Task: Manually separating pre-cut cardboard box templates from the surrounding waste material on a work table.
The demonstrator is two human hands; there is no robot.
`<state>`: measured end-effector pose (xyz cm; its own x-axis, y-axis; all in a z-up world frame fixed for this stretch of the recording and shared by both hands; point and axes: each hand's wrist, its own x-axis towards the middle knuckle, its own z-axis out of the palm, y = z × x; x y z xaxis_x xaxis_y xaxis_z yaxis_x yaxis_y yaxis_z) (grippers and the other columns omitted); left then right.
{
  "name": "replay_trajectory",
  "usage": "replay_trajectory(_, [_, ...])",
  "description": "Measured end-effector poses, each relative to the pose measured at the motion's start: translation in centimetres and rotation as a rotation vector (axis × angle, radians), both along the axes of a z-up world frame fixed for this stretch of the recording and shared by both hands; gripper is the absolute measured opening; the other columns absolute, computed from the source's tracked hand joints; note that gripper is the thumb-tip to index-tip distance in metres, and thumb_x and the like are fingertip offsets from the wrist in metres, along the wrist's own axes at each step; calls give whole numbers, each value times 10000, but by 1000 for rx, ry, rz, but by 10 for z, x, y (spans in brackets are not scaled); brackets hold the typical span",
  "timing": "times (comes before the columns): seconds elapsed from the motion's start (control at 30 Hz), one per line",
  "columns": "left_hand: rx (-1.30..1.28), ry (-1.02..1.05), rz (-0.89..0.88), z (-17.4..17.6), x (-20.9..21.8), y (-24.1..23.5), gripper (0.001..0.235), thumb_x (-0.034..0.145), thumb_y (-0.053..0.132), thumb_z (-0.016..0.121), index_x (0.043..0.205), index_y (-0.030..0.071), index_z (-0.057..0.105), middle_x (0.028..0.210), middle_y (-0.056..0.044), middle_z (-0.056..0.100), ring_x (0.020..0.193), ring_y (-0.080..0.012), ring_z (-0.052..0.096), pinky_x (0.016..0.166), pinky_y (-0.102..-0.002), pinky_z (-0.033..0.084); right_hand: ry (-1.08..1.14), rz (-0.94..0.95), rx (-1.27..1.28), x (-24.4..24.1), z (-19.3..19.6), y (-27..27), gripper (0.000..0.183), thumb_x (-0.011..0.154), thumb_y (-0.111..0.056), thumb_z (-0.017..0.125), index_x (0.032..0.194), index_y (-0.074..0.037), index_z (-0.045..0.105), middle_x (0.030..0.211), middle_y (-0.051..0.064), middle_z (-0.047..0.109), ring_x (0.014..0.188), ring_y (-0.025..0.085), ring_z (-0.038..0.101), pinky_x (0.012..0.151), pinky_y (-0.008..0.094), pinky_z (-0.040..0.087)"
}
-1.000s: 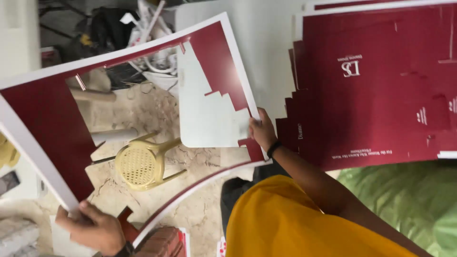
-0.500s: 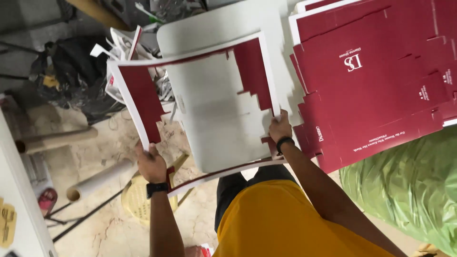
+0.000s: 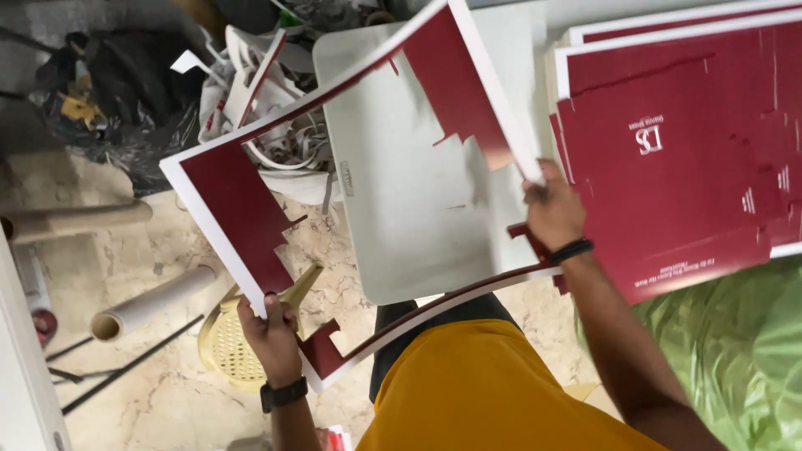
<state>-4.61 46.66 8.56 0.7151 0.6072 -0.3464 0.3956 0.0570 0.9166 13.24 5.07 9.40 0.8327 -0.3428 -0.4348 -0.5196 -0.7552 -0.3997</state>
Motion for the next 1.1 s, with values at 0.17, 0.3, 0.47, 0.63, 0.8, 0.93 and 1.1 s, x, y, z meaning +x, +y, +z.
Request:
replay_trajectory(0.17, [-226,19,234,3,-37,-54,179,1081,237,492,1223,130,466,894,-106,725,672,-215,691,646,-355,590,-389,452,77,110,13,-29,361,976,-172,579,1333,-161,630,1122,116,730,984,333,676,828,434,496])
replay_trajectory(0.3, [-223,-113,329,-9,-62,-145,242,1034,174,574,1259,109,517,972,-66,713,830,-187,686,770,-333,591,-386,771,-17,217,19,-28,306,999,-143,614,1304,-160,627,984,156,724,889,448,667,720,526,472])
replay_trajectory(0.47, [-590,-57,728,-53,-59,-258,294,927,30,630,1215,80,597,1135,-100,698,989,-201,639,856,-336,513,-3,778,249,324,-18,7,73,1104,-168,556,1149,-112,545,912,26,624,637,172,547,604,342,451])
replay_trajectory(0.63, [-642,156,620,-89,-29,-319,392,928,180,647,1312,103,611,1178,-96,695,1049,-250,650,840,-423,550,20,977,25,366,-126,34,234,882,-211,631,1108,-169,669,1069,57,707,863,286,639,767,432,495])
replay_trajectory(0.8, [-632,264,613,-129,-16,-346,531,906,242,672,1417,153,562,1263,-95,692,1095,-282,680,878,-468,636,179,982,-139,358,-148,52,555,1029,-321,565,1554,-184,451,1548,149,466,1354,453,451,1072,594,377])
replay_trajectory(0.93, [-644,270,573,-142,-11,-368,462,912,242,691,1353,140,602,1088,-88,685,968,-238,667,792,-393,626,12,1052,-50,373,-166,33,465,1037,-230,625,1489,-142,563,1444,152,576,1241,454,534,970,553,421])
replay_trajectory(1.1, [-600,269,549,-148,-8,-373,483,878,307,728,1307,110,628,1054,-74,697,910,-216,664,782,-367,624,46,983,-16,366,-148,38,453,1081,-139,545,1530,-92,514,1469,212,508,1218,480,503,946,580,431])
